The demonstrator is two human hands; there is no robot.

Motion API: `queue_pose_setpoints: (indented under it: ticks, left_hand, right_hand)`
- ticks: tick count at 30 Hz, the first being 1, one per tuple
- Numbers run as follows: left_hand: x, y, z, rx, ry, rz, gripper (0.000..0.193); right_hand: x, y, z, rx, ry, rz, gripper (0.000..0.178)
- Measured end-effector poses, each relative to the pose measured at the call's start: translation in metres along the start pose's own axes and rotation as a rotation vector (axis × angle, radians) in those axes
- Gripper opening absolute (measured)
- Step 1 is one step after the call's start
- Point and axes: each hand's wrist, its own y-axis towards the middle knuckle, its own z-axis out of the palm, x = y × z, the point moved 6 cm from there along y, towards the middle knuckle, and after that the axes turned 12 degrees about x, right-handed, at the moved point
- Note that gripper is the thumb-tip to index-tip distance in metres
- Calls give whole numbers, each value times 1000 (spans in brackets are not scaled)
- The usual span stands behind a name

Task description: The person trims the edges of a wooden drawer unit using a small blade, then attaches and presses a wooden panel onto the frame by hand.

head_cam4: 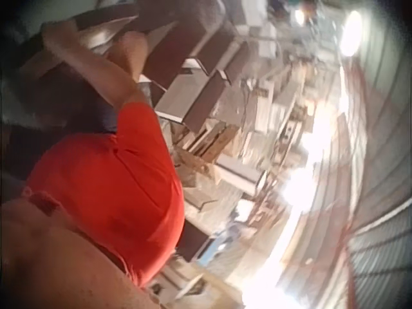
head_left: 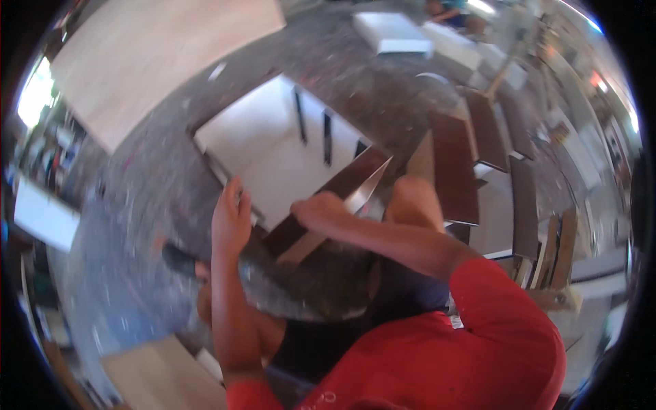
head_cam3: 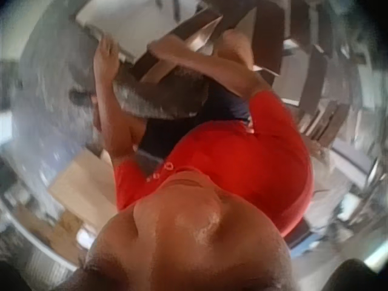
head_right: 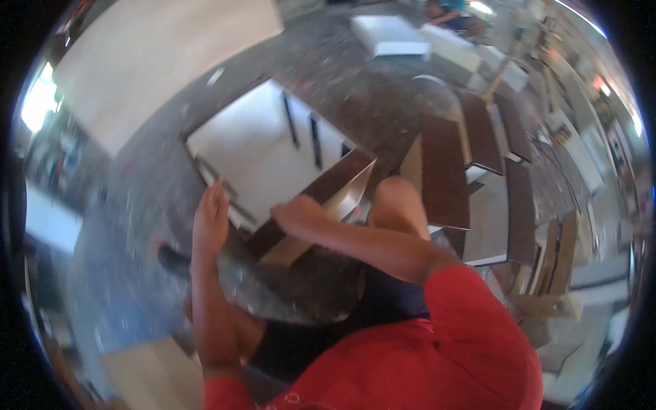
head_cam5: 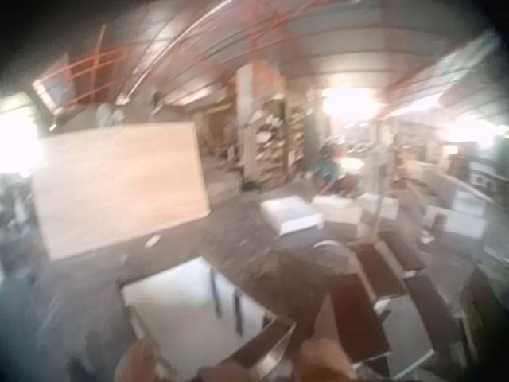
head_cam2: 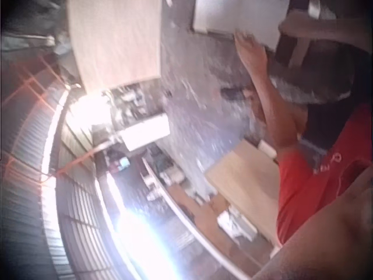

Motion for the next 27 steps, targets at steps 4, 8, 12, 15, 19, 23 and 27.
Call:
queue_pose_setpoints:
  ticks: [4,8,12,15,19,23,27]
  left_hand:
    - [1,16,11,-15,2,-88,44]
    - [9,3,14,-10,-1,-191,42]
    - [8,-16,-5,-39,-25,-158,41]
    - [0,-15,-11,-31,-61,-150,42]
    - [-2,-13,1,10,-47,-149,41]
    - [2,10,32,40,-57,-48,42]
    - [-2,0,35,165,26,-118,43]
  right_hand:
    - [54,21,27,47,-64,-133,18]
    - [30,30,38,91,105,27,18]
    - [-57,-10,-10,-90,-18,78,22]
    - [-85,-24,-33,-204,-22,133,20]
    - [-12,5,8,49,-27,41,19]
    - [87,29,35,163,-104,-62,18]
    - [33,9,2,42,34,-22,17]
